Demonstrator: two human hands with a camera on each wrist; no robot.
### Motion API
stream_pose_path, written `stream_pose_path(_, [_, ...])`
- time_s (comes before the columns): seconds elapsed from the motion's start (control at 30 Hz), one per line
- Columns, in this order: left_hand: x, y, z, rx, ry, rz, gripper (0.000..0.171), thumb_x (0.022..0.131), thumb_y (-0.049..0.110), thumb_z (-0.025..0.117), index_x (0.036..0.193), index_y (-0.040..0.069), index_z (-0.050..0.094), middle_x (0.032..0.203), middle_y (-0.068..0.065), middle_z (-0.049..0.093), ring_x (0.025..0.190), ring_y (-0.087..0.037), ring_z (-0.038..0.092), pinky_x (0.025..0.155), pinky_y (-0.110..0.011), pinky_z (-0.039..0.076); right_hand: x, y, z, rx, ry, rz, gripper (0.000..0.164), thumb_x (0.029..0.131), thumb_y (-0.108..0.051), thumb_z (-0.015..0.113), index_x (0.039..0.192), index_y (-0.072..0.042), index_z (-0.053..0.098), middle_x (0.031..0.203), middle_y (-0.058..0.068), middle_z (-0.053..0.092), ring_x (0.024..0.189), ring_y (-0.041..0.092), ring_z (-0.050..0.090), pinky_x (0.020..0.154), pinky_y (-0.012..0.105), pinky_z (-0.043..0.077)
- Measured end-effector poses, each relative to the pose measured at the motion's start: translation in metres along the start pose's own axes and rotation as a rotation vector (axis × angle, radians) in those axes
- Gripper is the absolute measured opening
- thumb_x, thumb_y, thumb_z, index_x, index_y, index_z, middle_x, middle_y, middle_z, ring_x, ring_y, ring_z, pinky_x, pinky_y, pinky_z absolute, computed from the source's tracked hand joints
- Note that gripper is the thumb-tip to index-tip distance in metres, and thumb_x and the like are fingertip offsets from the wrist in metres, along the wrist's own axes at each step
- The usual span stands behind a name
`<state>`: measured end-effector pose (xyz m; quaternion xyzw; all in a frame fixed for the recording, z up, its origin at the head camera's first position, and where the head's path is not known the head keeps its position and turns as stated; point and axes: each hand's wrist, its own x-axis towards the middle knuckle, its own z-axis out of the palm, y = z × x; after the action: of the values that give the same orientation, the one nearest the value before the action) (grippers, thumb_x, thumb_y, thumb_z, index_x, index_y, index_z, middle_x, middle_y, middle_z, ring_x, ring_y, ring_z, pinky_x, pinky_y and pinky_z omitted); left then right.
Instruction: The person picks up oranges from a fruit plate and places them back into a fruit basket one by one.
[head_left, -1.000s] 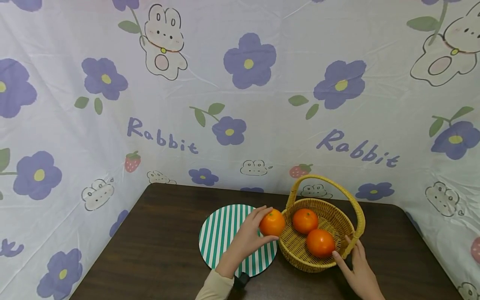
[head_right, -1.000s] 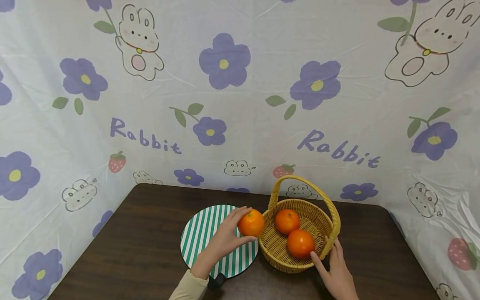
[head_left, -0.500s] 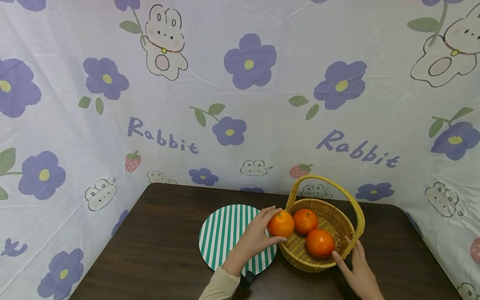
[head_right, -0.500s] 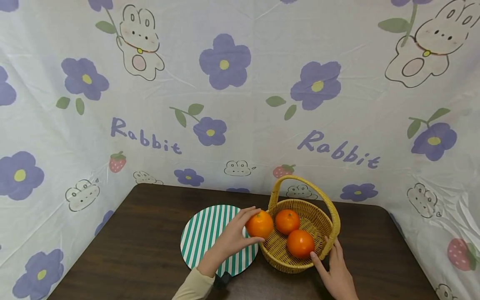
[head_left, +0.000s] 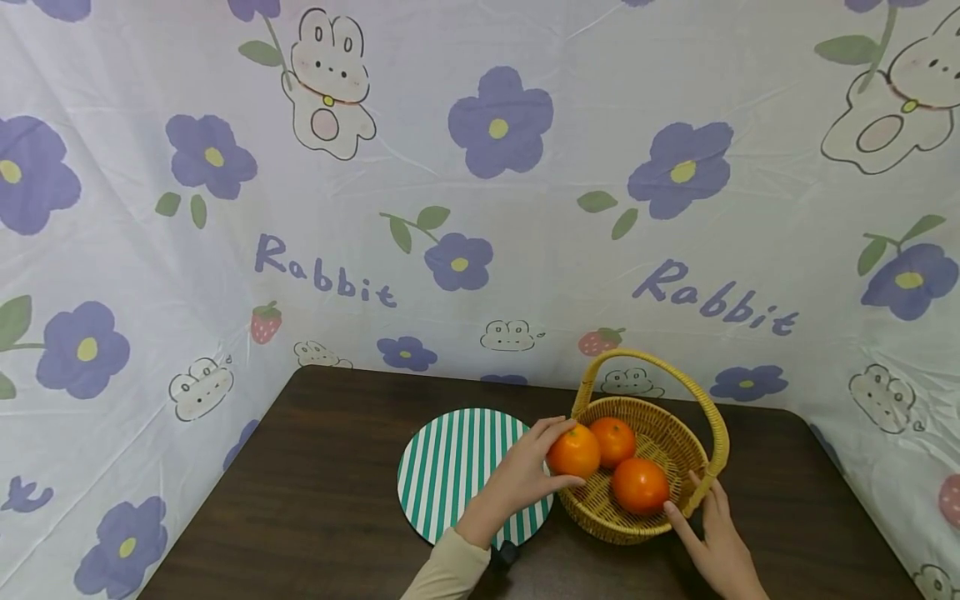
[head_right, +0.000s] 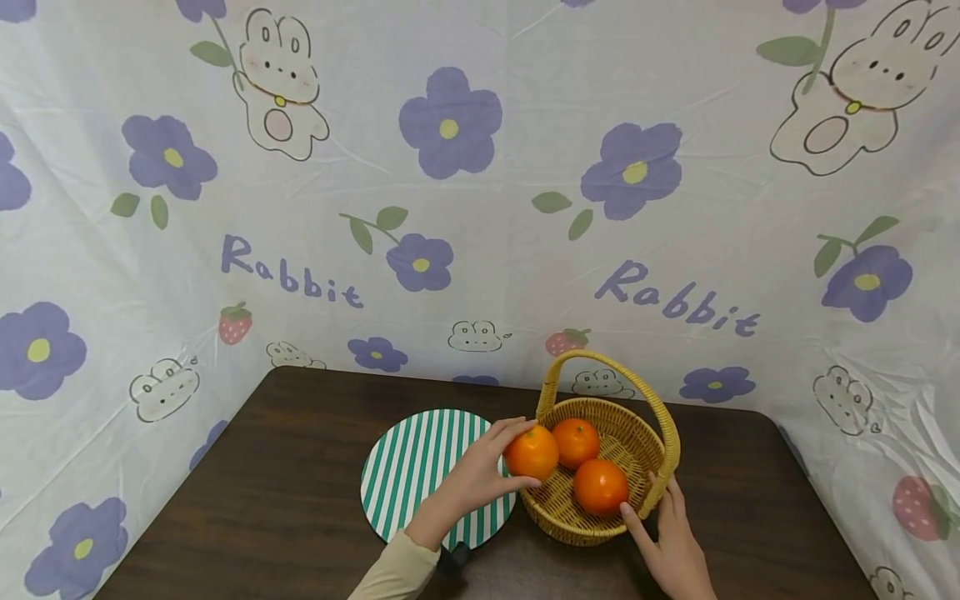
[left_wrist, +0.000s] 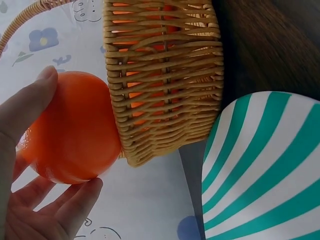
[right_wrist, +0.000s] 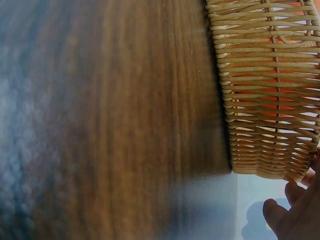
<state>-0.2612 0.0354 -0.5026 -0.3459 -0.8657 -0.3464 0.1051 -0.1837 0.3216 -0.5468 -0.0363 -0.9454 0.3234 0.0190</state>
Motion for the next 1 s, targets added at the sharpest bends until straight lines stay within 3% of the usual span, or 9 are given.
stream_pose_path(0.4, [0.005,0.004,0.005,0.003,-0.015,0.009,0.074,0.077,0.048,0.069,0.141,0.027,0.038,0.141,-0.004,0.041,0.119,-0.018,0.050,0.092,-0.032,0.048,0.001,0.000,0.001,-0.008,0.007,-0.004,0.081,0.094,-0.057,0.033,0.149,-0.007,0.002,0.151,0.023,-0.007,0.123,0.057,0.028,0.079,0.067,0.039])
stream_pose_path(0.63, [0.007,0.006,0.007,0.028,-0.014,0.022,0.074,0.077,0.045,0.071,0.140,0.021,0.040,0.140,-0.007,0.042,0.118,-0.020,0.051,0.091,-0.034,0.049,0.002,0.001,0.001,-0.012,0.013,-0.009,0.081,0.094,-0.057,0.033,0.149,-0.007,0.002,0.151,0.023,-0.006,0.122,0.058,0.030,0.078,0.066,0.041])
stream_pose_path(1.0, [0.008,0.005,0.013,0.071,-0.038,0.002,0.075,0.077,0.046,0.071,0.141,0.027,0.037,0.142,-0.005,0.040,0.120,-0.019,0.050,0.092,-0.034,0.048,0.002,0.003,0.002,0.001,-0.003,0.015,0.082,0.093,-0.059,0.033,0.150,-0.008,0.001,0.151,0.023,-0.007,0.123,0.058,0.028,0.078,0.065,0.041])
